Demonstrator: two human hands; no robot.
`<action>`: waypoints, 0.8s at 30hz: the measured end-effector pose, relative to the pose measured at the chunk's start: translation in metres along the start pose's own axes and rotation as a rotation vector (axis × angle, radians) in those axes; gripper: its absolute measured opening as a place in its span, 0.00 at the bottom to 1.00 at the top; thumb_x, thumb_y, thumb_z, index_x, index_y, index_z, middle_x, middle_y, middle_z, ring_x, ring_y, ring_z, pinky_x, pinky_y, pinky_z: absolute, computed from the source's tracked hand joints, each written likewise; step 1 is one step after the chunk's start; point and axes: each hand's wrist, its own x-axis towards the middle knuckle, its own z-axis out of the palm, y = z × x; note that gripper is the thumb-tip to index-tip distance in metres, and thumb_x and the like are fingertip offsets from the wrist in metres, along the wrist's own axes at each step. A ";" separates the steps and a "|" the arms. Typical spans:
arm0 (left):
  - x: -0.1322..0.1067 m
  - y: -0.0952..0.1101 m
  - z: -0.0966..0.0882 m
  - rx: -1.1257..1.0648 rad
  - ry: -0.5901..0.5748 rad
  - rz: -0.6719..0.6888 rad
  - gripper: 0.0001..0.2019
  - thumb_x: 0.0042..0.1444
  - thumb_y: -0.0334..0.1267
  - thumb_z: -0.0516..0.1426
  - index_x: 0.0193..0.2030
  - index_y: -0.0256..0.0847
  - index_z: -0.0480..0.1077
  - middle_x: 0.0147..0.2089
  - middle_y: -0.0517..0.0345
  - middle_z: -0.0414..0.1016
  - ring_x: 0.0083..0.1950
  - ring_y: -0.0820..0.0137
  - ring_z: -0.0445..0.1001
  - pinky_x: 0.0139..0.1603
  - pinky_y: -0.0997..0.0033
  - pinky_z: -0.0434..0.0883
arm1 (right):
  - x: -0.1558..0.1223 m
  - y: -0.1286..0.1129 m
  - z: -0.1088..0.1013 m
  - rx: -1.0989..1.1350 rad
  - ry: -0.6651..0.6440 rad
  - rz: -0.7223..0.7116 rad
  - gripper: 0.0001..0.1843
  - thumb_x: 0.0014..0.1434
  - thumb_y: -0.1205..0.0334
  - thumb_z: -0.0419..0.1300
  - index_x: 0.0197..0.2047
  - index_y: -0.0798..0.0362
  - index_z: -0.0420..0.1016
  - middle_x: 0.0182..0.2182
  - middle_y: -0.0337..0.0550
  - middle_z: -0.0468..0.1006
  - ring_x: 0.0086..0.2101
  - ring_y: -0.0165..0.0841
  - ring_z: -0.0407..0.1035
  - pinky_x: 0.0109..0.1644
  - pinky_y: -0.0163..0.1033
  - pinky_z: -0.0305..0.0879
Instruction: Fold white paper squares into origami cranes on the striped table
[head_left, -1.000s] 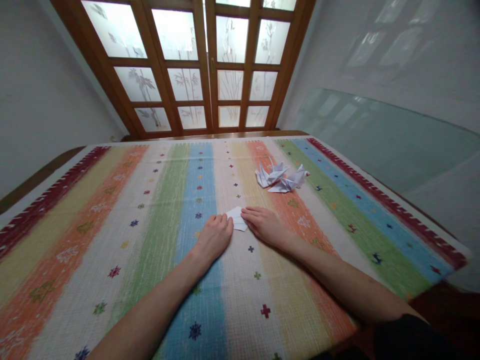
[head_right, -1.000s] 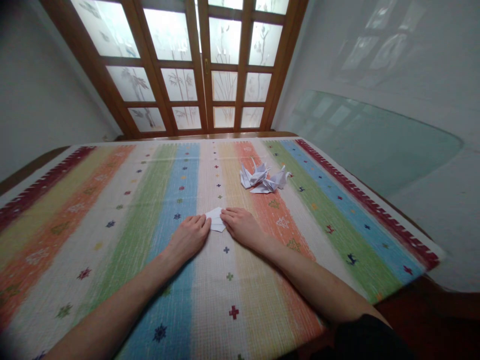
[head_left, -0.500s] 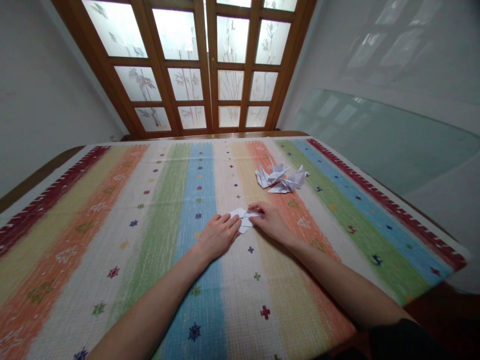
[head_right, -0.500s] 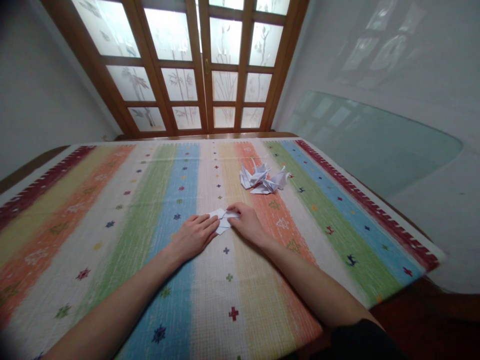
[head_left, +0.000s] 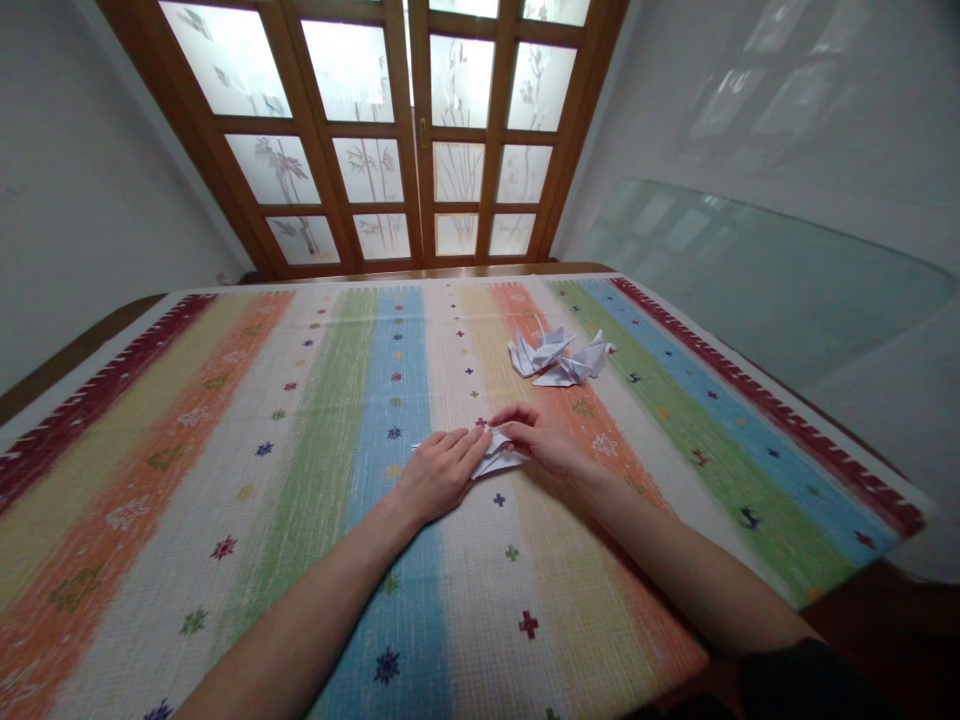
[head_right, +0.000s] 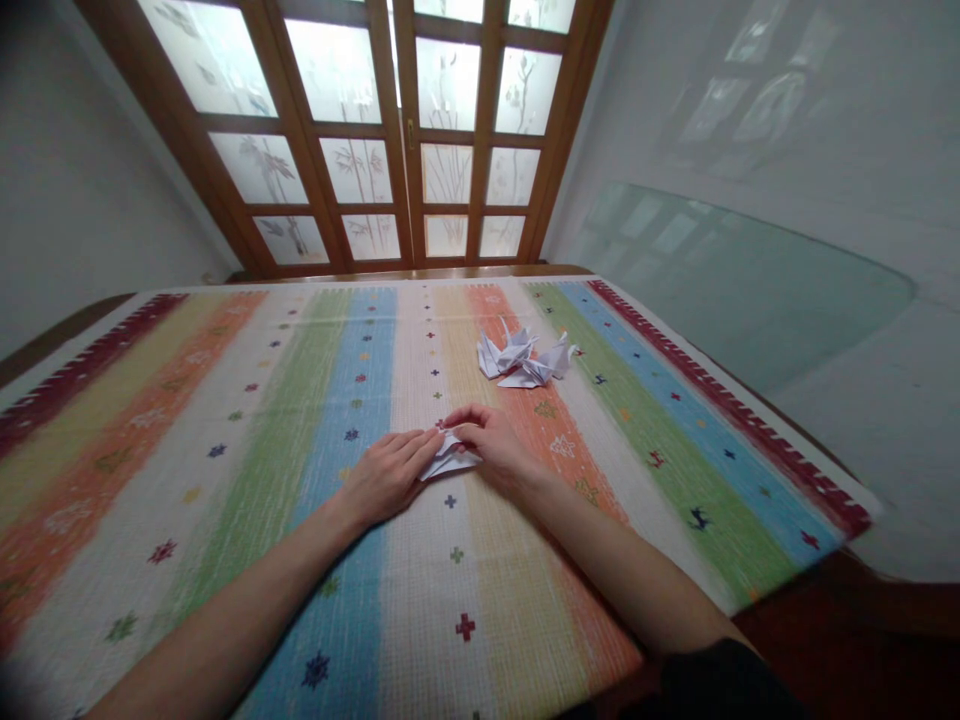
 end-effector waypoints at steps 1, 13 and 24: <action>-0.001 0.000 0.001 -0.033 0.036 -0.004 0.19 0.63 0.34 0.49 0.61 0.37 0.63 0.56 0.42 0.73 0.55 0.61 0.72 0.51 0.59 0.70 | 0.000 -0.002 0.000 0.004 -0.018 -0.013 0.09 0.42 0.62 0.66 0.29 0.52 0.73 0.30 0.39 0.78 0.23 0.27 0.66 0.27 0.33 0.63; 0.019 0.007 -0.022 -1.160 0.576 -0.948 0.15 0.48 0.43 0.61 0.41 0.36 0.73 0.33 0.56 0.79 0.31 0.69 0.75 0.34 0.69 0.72 | 0.003 0.010 0.001 0.057 0.018 -0.213 0.18 0.43 0.57 0.68 0.39 0.50 0.75 0.36 0.41 0.78 0.28 0.29 0.70 0.33 0.37 0.68; 0.019 0.014 -0.014 -1.267 0.420 -0.993 0.15 0.45 0.44 0.63 0.36 0.35 0.74 0.31 0.56 0.77 0.29 0.70 0.73 0.32 0.72 0.68 | -0.014 0.019 0.028 -0.028 -0.011 -0.152 0.16 0.49 0.50 0.65 0.25 0.51 0.66 0.19 0.35 0.71 0.20 0.28 0.66 0.26 0.35 0.64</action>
